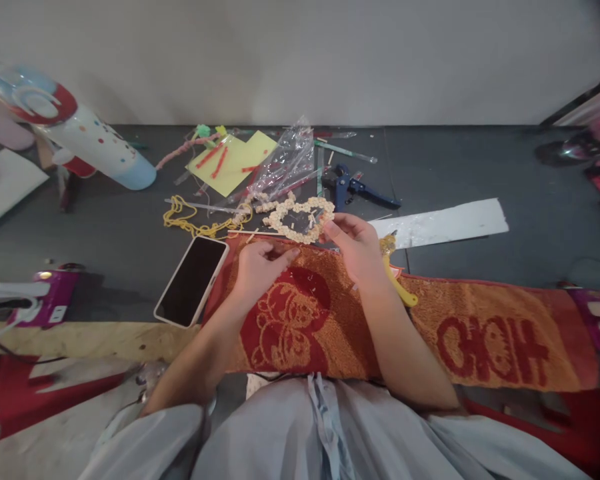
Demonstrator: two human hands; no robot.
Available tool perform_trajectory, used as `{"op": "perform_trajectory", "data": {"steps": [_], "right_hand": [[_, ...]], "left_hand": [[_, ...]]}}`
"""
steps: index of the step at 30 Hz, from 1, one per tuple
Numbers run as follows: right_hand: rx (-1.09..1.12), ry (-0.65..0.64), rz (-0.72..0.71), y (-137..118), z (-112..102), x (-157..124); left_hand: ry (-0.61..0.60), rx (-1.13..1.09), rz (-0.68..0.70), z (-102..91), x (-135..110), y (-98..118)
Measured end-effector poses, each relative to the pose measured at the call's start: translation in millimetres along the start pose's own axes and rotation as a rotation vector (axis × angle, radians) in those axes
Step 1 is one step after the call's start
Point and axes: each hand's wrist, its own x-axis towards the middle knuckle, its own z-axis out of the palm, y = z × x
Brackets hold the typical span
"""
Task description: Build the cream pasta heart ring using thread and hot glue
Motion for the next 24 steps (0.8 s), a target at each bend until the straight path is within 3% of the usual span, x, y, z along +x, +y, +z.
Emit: {"op": "perform_trajectory", "data": {"steps": [5,11,24], "right_hand": [[-0.022,0.010,0.009,-0.7,-0.2,0.8],[0.002,0.016,0.014,-3.8,0.4,0.2],[-0.066,-0.007,-0.008,0.1,-1.8,1.1]], "left_hand": [[-0.031,-0.122,-0.051,0.1,3.8,-1.0],[0.017,-0.341,0.140,2.3,8.8,-2.3],[0.078,-0.343,0.234,0.1,9.9,-13.8]]}}
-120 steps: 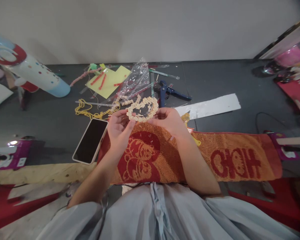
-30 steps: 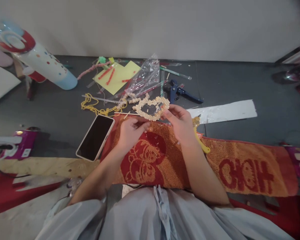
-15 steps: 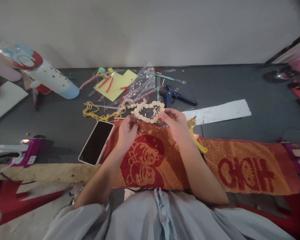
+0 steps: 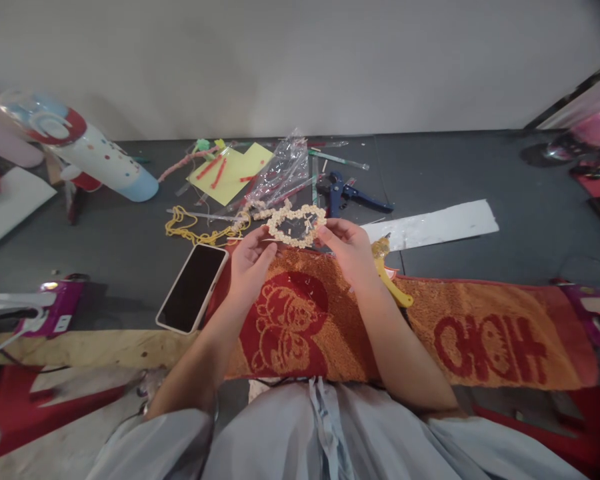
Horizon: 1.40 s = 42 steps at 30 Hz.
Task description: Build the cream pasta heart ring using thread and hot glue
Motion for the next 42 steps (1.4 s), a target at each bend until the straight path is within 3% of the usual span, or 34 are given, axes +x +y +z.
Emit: {"op": "perform_trajectory", "data": {"steps": [9,15,29,42], "right_hand": [[0.035,0.014,-0.022,4.7,0.6,1.2],[-0.058,-0.035,-0.103,2.4,0.3,-2.2],[-0.324,-0.160,-0.268,13.6,-8.2,0.6],[-0.323,-0.156,-0.292,11.9,-10.2,1.2]], "left_hand": [[0.036,-0.038,0.014,1.9,-0.1,4.2],[0.054,-0.025,0.020,1.5,1.6,3.1],[-0.006,0.073,0.272,-5.5,6.3,-2.4],[-0.021,0.089,0.280,-5.4,5.1,-1.8]]}}
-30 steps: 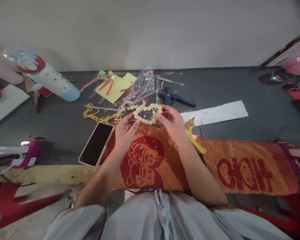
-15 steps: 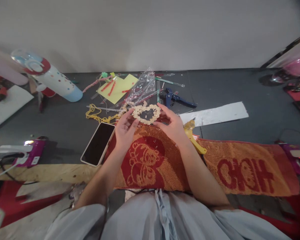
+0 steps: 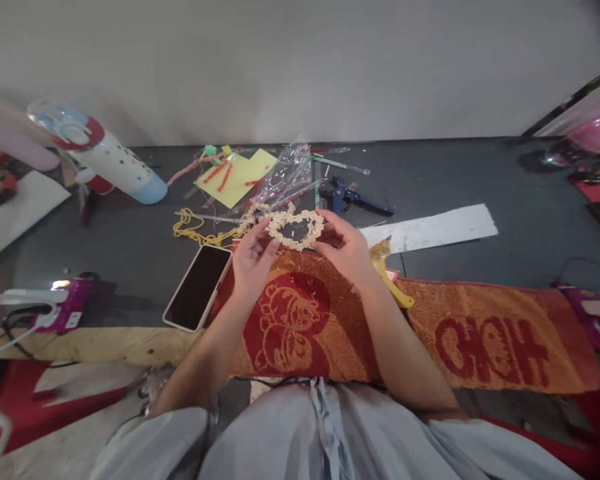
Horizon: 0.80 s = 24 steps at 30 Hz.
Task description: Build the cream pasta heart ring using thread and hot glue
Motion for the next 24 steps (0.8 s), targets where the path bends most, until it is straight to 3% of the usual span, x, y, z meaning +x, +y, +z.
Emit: {"op": "perform_trajectory", "data": {"steps": [6,10,21,24], "right_hand": [[0.018,-0.035,-0.018,-2.1,-1.9,-1.6],[0.061,0.034,-0.050,-1.3,1.1,-2.0],[-0.196,0.224,-0.538,-15.5,-0.7,-5.9],[-0.253,0.238,-0.609,-14.6,0.8,-6.4]], "left_hand": [[-0.011,-0.003,0.056,-0.8,0.9,-1.9],[0.008,0.003,0.107,-0.2,-0.3,-2.0],[-0.181,-0.195,0.090,-1.6,-7.0,2.1],[-0.199,-0.188,0.071,-0.9,-6.7,4.1]]}}
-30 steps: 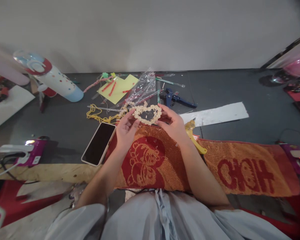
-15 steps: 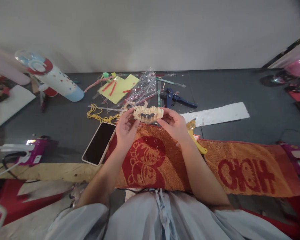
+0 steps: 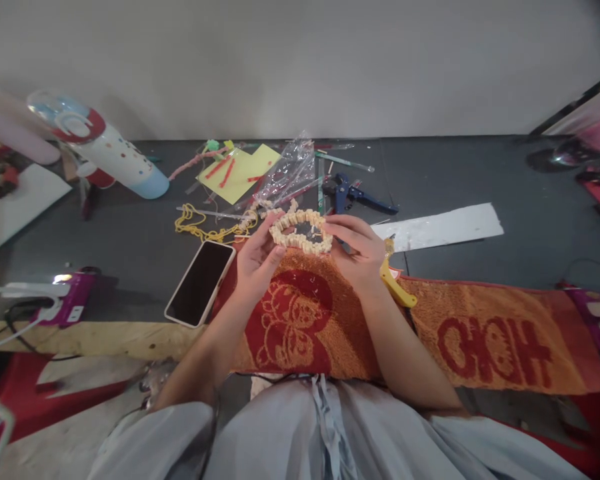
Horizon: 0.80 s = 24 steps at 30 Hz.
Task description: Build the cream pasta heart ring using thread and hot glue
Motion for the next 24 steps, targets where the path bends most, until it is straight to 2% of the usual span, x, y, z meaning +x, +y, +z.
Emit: {"op": "perform_trajectory", "data": {"steps": [6,13,16,20,22,24], "right_hand": [[-0.041,-0.091,0.126,-4.0,-1.2,-1.3],[-0.038,-0.081,0.264,-5.9,-1.5,0.6],[-0.161,-0.080,0.315,5.6,-1.8,0.2],[-0.376,-0.167,0.400,23.9,-3.2,-3.5],[-0.439,-0.102,0.369,23.6,-4.5,-3.0],[-0.405,-0.017,0.322,15.0,-5.6,0.2]], "left_hand": [[0.012,0.120,0.078,0.2,2.3,0.9],[0.043,0.263,0.163,-0.3,0.3,3.2],[0.070,0.303,0.200,-0.6,-0.6,3.8],[0.106,0.379,0.257,-2.9,-2.0,3.5],[0.108,0.462,0.297,-5.0,-2.2,3.5],[0.100,0.586,0.352,-6.8,-1.7,4.3]]}}
